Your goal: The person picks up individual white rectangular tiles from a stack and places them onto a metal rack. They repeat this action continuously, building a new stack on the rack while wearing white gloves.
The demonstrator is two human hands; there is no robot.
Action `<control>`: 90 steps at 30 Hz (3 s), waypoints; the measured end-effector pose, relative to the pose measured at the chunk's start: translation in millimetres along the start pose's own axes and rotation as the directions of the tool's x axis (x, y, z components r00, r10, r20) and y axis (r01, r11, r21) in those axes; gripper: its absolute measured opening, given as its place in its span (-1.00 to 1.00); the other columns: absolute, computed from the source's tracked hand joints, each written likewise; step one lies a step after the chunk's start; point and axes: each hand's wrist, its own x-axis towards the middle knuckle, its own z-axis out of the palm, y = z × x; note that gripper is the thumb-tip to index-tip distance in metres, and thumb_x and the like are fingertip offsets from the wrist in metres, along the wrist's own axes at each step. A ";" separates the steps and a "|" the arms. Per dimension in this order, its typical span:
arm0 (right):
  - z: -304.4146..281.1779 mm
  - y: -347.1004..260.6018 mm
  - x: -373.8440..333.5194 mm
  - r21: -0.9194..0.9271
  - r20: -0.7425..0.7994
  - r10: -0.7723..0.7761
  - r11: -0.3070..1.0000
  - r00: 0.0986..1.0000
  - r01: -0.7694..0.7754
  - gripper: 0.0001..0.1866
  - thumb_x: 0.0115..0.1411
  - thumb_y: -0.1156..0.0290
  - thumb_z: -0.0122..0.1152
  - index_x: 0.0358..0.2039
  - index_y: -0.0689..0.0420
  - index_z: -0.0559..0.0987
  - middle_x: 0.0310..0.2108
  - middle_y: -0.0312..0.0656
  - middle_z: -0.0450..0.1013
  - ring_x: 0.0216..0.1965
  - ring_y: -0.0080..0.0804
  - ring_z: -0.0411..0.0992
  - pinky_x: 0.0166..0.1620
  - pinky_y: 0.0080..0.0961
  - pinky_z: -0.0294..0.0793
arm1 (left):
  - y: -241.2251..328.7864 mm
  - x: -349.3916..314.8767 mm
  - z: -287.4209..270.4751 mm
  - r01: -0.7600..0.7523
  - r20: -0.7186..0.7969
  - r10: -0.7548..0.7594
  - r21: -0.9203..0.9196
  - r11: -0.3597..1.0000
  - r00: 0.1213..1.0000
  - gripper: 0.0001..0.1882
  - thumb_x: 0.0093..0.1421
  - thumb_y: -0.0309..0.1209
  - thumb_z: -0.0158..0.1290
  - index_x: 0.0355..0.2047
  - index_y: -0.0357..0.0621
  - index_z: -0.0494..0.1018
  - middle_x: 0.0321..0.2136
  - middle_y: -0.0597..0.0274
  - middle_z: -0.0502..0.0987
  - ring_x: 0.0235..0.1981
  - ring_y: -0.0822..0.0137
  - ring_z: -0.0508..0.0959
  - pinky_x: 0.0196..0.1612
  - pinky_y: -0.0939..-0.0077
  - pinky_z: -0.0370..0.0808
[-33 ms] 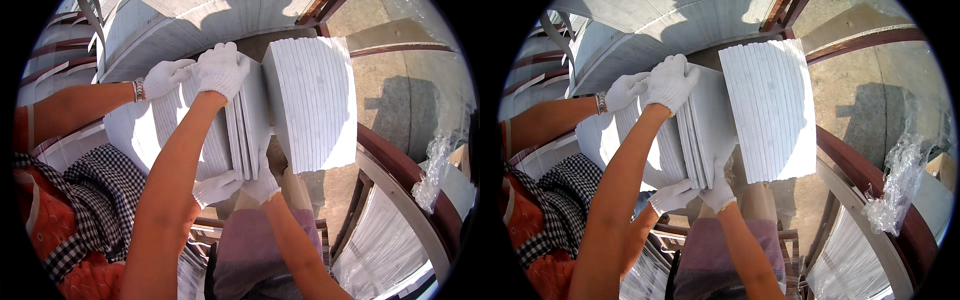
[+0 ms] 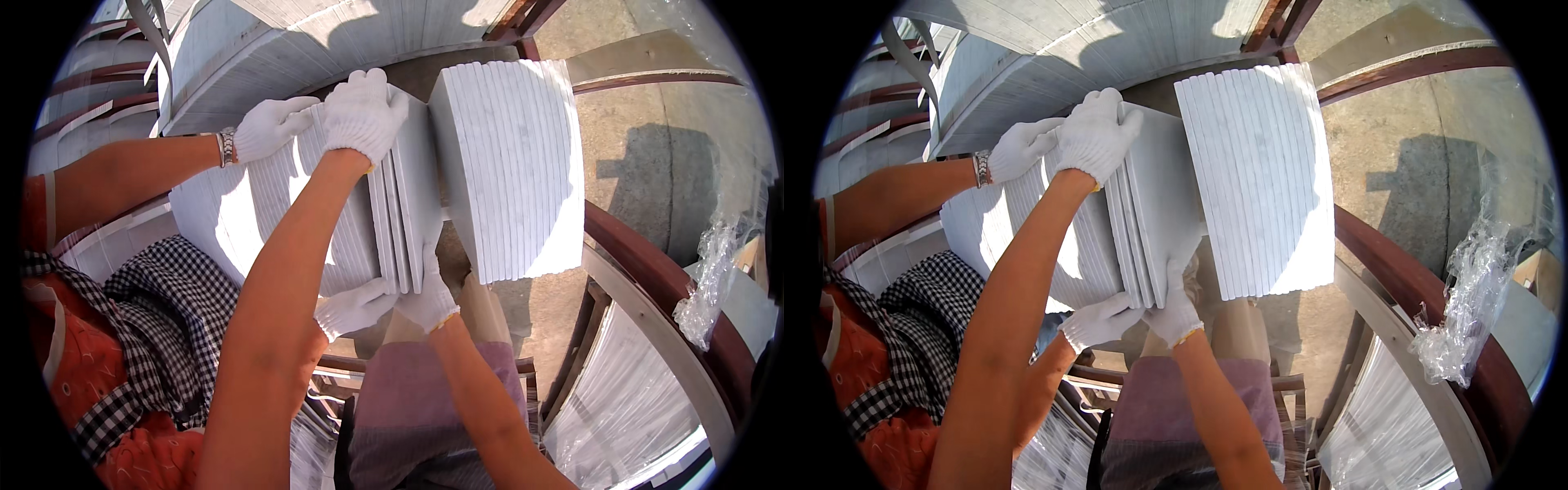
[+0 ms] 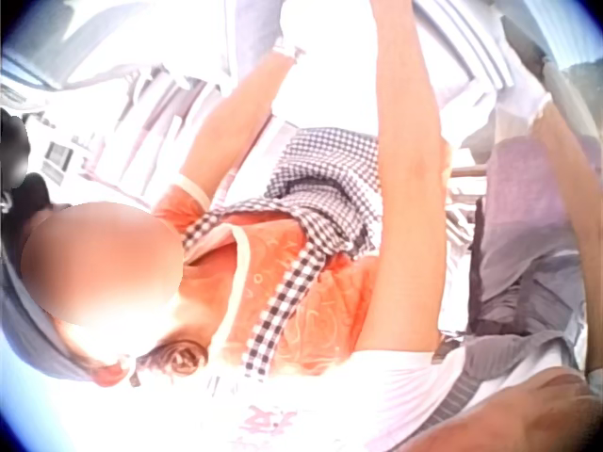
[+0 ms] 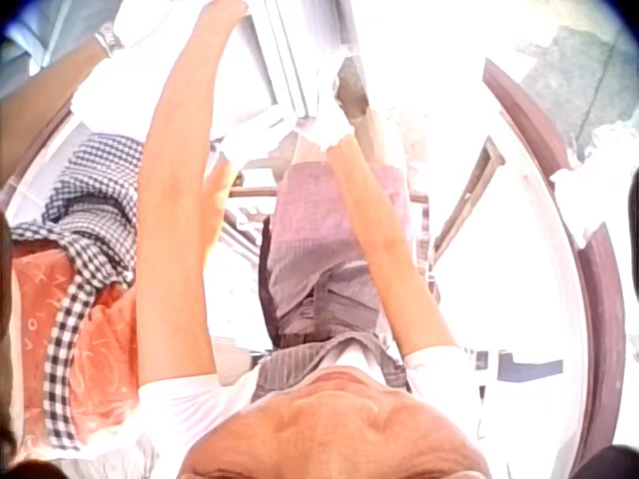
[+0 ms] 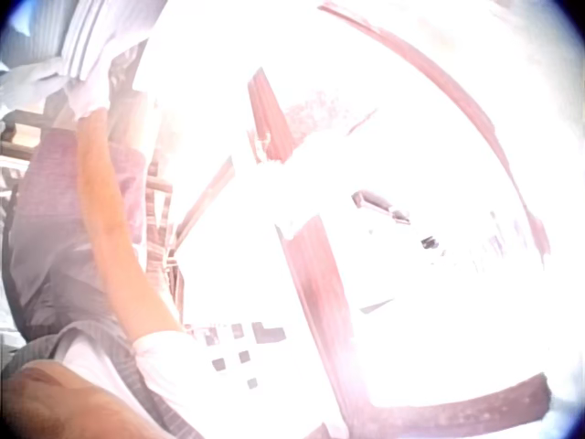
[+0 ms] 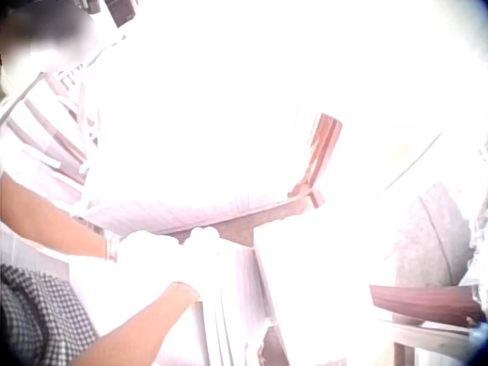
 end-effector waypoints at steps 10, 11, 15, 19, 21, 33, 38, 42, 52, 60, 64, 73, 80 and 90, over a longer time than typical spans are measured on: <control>15.8 -6.8 6.8 0.150 -0.216 0.126 0.984 0.968 -0.095 -0.30 0.30 -0.22 -0.12 0.25 0.02 0.29 0.19 -0.28 0.32 0.17 -0.35 0.27 0.26 -0.34 0.20 | -20.4 -36.8 24.7 0.085 -0.073 -0.156 -0.580 0.810 0.985 -0.02 0.00 -0.28 0.20 0.37 -0.15 -0.08 0.21 -0.14 0.26 0.13 0.07 0.39 0.19 0.31 0.31; 24.6 -12.0 2.8 0.178 -0.249 0.143 0.979 0.958 -0.099 -0.34 0.35 -0.17 -0.18 0.26 0.05 0.27 0.23 -0.26 0.29 0.21 -0.30 0.23 0.31 -0.34 0.13 | -15.6 -36.0 18.6 0.171 0.022 -0.199 -0.613 0.772 0.980 0.01 0.01 -0.29 0.20 0.38 -0.15 -0.14 0.21 -0.16 0.24 0.13 0.07 0.40 0.19 0.31 0.31; 12.4 -10.1 3.2 0.058 -0.146 0.060 0.997 0.987 -0.052 -0.23 0.21 -0.30 0.03 0.22 0.02 0.31 0.11 -0.27 0.38 0.09 -0.38 0.34 0.15 -0.32 0.34 | -5.9 -27.8 4.6 0.364 0.229 -0.284 -0.631 0.685 0.931 0.07 0.01 -0.30 0.14 0.40 -0.05 -0.29 0.08 -0.24 0.37 -0.03 0.03 0.50 0.09 0.29 0.40; 81.7 -20.7 -16.6 -0.504 -0.603 -0.351 0.864 0.717 -0.001 -0.34 0.22 -0.13 0.06 0.14 0.12 0.38 0.00 -0.19 0.41 -0.02 -0.31 0.39 0.05 -0.31 0.37 | -3.6 -29.3 4.8 0.386 0.221 -0.319 -0.603 0.698 0.922 0.05 0.01 -0.33 0.11 0.40 -0.01 -0.30 0.06 -0.26 0.41 -0.05 -0.02 0.53 0.08 0.26 0.42; 130.6 -17.5 -18.5 -0.847 -0.525 -0.810 0.464 0.263 -0.260 -0.47 0.25 0.05 0.09 0.08 0.17 0.41 -0.07 -0.15 0.41 -0.10 -0.27 0.41 -0.04 -0.34 0.40 | 14.6 -26.5 2.4 0.389 0.230 -0.316 -0.601 0.698 0.921 0.04 0.02 -0.36 0.11 0.40 -0.02 -0.29 0.08 -0.28 0.38 -0.01 -0.04 0.51 0.11 0.25 0.40; 136.7 -37.4 5.0 -0.719 0.006 -1.000 0.000 -0.006 -0.695 -0.61 0.13 0.56 0.14 -0.01 0.24 0.39 -0.19 -0.05 0.37 -0.20 -0.09 0.43 -0.21 -0.24 0.46 | 29.6 -28.3 7.1 0.412 0.223 -0.350 -0.595 0.690 0.910 0.00 0.01 -0.23 0.15 0.38 -0.04 -0.15 0.15 -0.24 0.33 0.11 -0.06 0.43 0.19 0.27 0.31; 136.6 -38.9 4.7 -0.696 0.026 -1.000 -0.007 -0.015 -0.718 -0.65 0.13 0.56 0.14 -0.05 0.24 0.41 -0.17 -0.07 0.38 -0.19 -0.10 0.43 -0.23 -0.25 0.48 | 35.6 -27.0 1.0 0.433 0.262 -0.346 -0.602 0.671 0.901 -0.04 0.04 -0.42 0.11 0.37 -0.08 -0.20 0.16 -0.28 0.30 0.12 -0.09 0.41 0.18 0.25 0.33; 140.7 -34.3 3.9 -0.720 0.028 -0.999 -0.040 0.028 -0.692 -0.70 0.11 0.57 0.16 -0.10 0.24 0.44 -0.16 -0.10 0.39 -0.17 -0.12 0.43 -0.22 -0.25 0.48 | 23.7 -27.4 11.6 0.430 0.222 -0.372 -0.568 0.702 0.901 -0.04 0.03 -0.34 0.12 0.37 -0.10 -0.17 0.13 -0.26 0.34 0.07 -0.07 0.46 0.14 0.25 0.37; 108.7 -17.5 7.4 -0.916 -0.169 -0.972 0.093 0.165 -0.390 -0.86 0.15 0.50 0.11 -0.25 0.20 0.50 -0.28 -0.12 0.46 -0.32 -0.18 0.50 -0.26 -0.33 0.48 | -5.2 -37.7 36.1 -0.039 -0.388 -0.018 -0.139 0.989 0.922 -0.39 0.14 -0.42 0.05 0.19 -0.29 0.18 0.13 -0.15 0.26 0.15 -0.13 0.26 0.16 0.09 0.26; 23.8 -2.6 -22.4 -0.623 -0.454 -0.337 0.782 0.825 -0.023 -0.82 0.21 0.44 0.06 -0.19 0.19 0.48 -0.28 -0.11 0.50 -0.30 -0.19 0.54 -0.22 -0.33 0.50 | -3.6 -37.4 20.3 -0.211 -0.300 0.249 0.153 0.965 0.921 -0.70 0.15 -0.42 0.01 -0.11 -0.24 0.48 0.13 0.03 0.31 0.20 -0.03 0.22 0.19 0.09 0.19; 72.5 -44.9 -71.6 -0.731 -0.642 -0.184 0.438 0.744 -0.523 -0.78 0.24 0.39 0.03 -0.14 0.19 0.47 -0.29 -0.10 0.53 -0.29 -0.20 0.56 -0.20 -0.34 0.52 | -4.1 -40.8 24.3 -0.209 -0.340 0.228 0.093 0.973 0.912 -0.75 0.16 -0.40 0.02 -0.18 -0.20 0.53 0.08 0.02 0.36 0.14 -0.03 0.27 0.16 0.08 0.22; 100.5 -49.8 -139.4 -0.954 -0.190 -0.749 0.293 0.635 0.060 -0.38 0.18 0.07 0.19 0.09 0.28 0.38 -0.07 0.14 0.48 -0.03 -0.08 0.50 0.03 -0.25 0.42 | 37.2 -106.0 4.1 0.120 -0.210 -0.249 -0.485 0.866 0.945 -0.65 0.27 -0.31 -0.10 -0.06 -0.27 0.48 -0.12 0.01 0.52 -0.14 0.01 0.51 -0.02 0.25 0.43; 145.6 -85.8 -104.9 -0.945 -0.326 -0.357 0.135 0.875 -0.297 -0.32 0.14 -0.05 0.10 0.14 0.17 0.41 -0.08 0.13 0.50 -0.03 0.10 0.47 0.04 -0.20 0.41 | 31.1 -208.4 29.2 0.643 0.603 -0.537 -0.753 -0.139 0.590 -0.56 0.28 -0.40 -0.13 0.15 -0.27 0.33 -0.10 -0.07 0.52 -0.21 0.25 0.56 -0.15 0.45 0.49; 100.3 -66.3 -188.5 -0.903 -0.308 -0.329 0.395 0.893 -0.166 -0.57 0.19 0.38 0.12 0.03 0.35 0.45 -0.13 -0.07 0.53 -0.14 -0.33 0.49 -0.12 -0.46 0.48 | 104.7 -309.1 -106.7 0.234 0.040 -0.488 -0.909 0.344 0.872 -0.74 0.24 -0.47 0.02 -0.08 -0.28 0.47 -0.18 -0.02 0.55 -0.18 0.10 0.55 -0.08 0.32 0.46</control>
